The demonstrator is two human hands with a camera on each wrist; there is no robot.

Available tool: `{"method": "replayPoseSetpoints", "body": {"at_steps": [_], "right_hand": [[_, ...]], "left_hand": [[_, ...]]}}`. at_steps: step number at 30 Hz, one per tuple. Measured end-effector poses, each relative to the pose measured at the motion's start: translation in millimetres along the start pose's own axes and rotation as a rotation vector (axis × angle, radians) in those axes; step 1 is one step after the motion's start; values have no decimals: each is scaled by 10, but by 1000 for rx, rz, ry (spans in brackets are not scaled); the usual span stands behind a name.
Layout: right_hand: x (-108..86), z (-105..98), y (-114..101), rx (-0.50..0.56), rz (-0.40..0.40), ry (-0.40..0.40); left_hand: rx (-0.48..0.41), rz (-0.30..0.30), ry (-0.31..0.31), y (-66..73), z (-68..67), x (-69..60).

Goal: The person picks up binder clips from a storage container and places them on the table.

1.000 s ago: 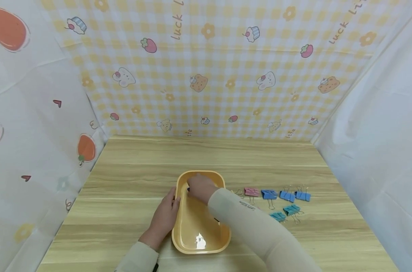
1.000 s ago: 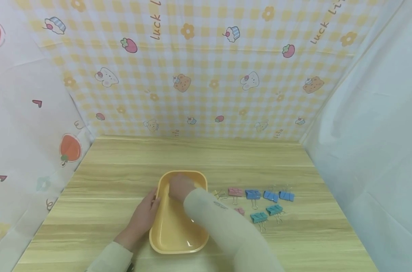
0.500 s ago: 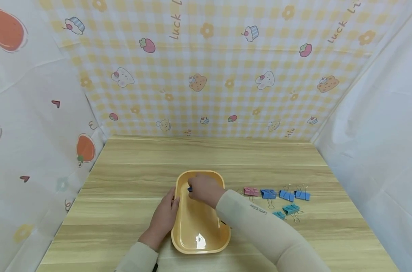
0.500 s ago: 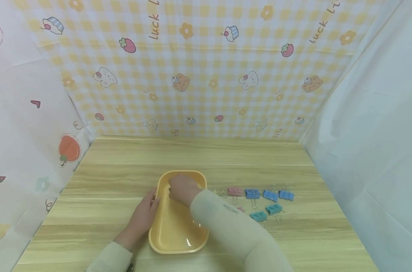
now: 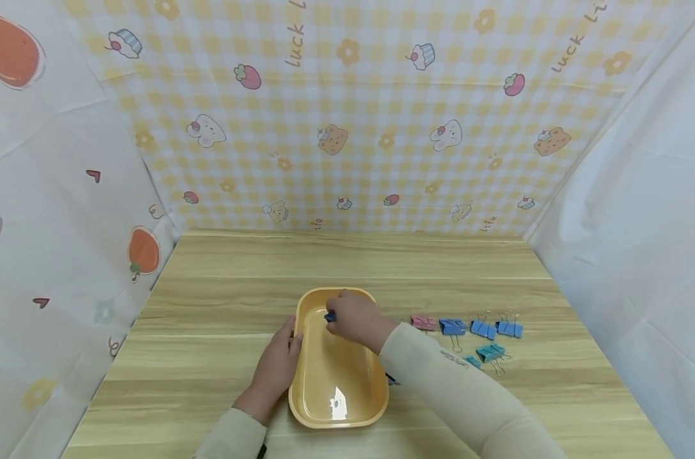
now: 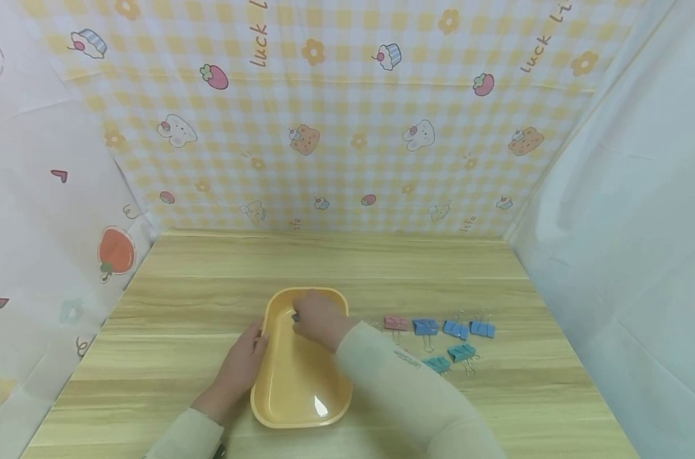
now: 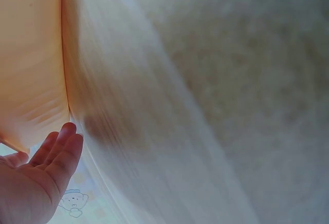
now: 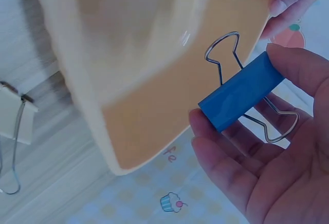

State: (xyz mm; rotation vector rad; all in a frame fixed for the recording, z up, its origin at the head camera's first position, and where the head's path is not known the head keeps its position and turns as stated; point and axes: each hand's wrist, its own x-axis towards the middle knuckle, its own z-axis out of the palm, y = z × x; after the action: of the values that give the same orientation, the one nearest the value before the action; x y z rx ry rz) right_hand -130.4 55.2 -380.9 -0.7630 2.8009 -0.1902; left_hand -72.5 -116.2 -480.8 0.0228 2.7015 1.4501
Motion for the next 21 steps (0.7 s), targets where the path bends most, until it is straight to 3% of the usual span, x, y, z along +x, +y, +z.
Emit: {"method": "replayPoseSetpoints", "body": {"at_steps": [9, 21], "right_hand": [[-70, -11, 126, 37, -62, 80], [-192, -49, 313, 96, -81, 178]], "left_hand": [[3, 7, 19, 15, 1, -3], [-9, 21, -2, 0, -8, -6]]}}
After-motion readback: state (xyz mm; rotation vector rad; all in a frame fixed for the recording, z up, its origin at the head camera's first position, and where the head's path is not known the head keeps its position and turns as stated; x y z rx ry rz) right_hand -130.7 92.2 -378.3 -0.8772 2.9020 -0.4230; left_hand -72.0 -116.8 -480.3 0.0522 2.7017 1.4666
